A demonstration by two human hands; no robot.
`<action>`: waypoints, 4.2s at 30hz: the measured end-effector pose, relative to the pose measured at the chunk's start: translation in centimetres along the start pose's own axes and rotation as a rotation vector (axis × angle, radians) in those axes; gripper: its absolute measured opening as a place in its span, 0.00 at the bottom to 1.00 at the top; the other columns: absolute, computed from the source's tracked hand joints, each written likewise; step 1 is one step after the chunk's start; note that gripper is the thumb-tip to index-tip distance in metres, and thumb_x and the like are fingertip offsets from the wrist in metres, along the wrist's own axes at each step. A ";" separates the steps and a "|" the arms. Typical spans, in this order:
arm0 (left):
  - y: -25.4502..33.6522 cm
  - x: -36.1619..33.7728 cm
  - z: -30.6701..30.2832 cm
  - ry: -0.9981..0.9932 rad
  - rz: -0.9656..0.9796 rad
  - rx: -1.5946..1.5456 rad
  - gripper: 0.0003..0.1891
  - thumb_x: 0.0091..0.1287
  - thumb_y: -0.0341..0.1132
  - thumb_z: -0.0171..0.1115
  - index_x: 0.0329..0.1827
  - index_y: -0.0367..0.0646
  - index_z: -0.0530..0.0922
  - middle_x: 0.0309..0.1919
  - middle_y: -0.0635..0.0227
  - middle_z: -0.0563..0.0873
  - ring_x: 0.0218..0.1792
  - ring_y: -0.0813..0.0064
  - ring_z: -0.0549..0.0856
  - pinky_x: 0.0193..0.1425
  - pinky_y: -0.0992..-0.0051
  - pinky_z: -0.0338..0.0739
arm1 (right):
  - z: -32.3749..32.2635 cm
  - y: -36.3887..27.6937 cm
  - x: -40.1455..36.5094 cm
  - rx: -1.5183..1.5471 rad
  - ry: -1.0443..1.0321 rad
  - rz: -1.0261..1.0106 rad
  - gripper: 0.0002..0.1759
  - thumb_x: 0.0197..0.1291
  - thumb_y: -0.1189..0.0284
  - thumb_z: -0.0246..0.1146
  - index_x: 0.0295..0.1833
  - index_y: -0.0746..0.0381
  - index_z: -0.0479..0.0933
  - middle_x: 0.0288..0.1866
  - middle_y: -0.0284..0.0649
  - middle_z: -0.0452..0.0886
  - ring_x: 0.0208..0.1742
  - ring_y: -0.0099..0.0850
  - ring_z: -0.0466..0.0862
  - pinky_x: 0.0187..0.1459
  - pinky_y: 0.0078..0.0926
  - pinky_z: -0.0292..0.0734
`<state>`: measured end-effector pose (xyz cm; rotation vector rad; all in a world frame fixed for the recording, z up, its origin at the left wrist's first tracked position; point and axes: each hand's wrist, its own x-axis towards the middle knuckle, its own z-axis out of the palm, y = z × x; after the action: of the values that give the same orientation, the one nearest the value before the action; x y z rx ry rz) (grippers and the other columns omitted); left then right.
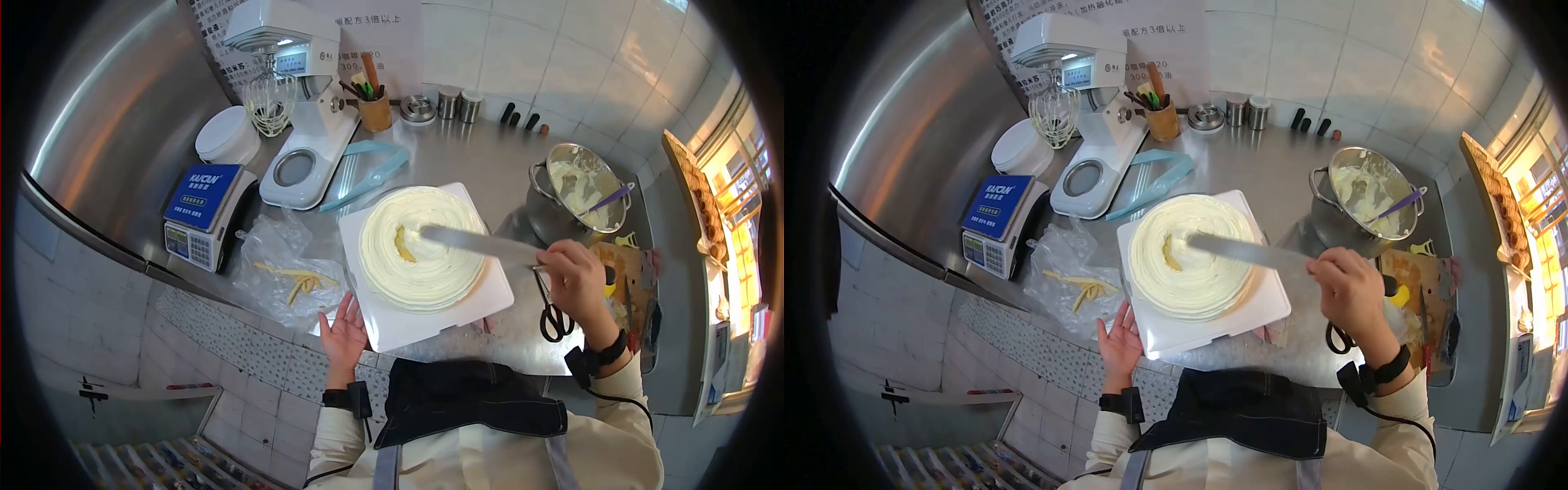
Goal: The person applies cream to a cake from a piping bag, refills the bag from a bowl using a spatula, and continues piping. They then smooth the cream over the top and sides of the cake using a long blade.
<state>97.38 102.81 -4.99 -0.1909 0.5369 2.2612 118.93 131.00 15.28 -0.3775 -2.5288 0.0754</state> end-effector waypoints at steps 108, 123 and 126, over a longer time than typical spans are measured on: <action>-0.2 1.1 -0.6 -0.408 -0.655 -0.005 0.38 0.63 0.65 0.35 0.65 0.41 0.59 0.58 0.55 0.71 0.56 0.59 0.73 0.64 0.56 0.61 | 3.8 0.9 -4.1 0.154 -0.027 0.124 0.10 0.41 0.80 0.64 0.33 0.59 0.78 0.29 0.34 0.77 0.27 0.32 0.78 0.27 0.25 0.72; -0.3 1.2 1.1 -0.041 -0.416 0.172 0.44 0.59 0.70 0.30 0.68 0.42 0.52 0.66 0.57 0.60 0.65 0.54 0.62 0.65 0.47 0.54 | 4.1 0.9 -2.9 0.146 -0.030 0.098 0.11 0.39 0.82 0.63 0.33 0.60 0.77 0.29 0.34 0.77 0.27 0.32 0.77 0.27 0.26 0.72; 0.5 1.0 2.3 0.005 -0.426 0.186 0.47 0.59 0.72 0.28 0.67 0.37 0.54 0.64 0.58 0.63 0.65 0.59 0.63 0.68 0.58 0.53 | 4.3 0.7 -2.5 0.136 -0.045 0.073 0.11 0.39 0.82 0.63 0.33 0.61 0.77 0.29 0.34 0.77 0.27 0.32 0.77 0.26 0.25 0.72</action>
<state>96.38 104.16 -3.07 -0.1959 0.6390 1.7882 118.77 131.08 10.26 -0.4172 -2.5365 0.2847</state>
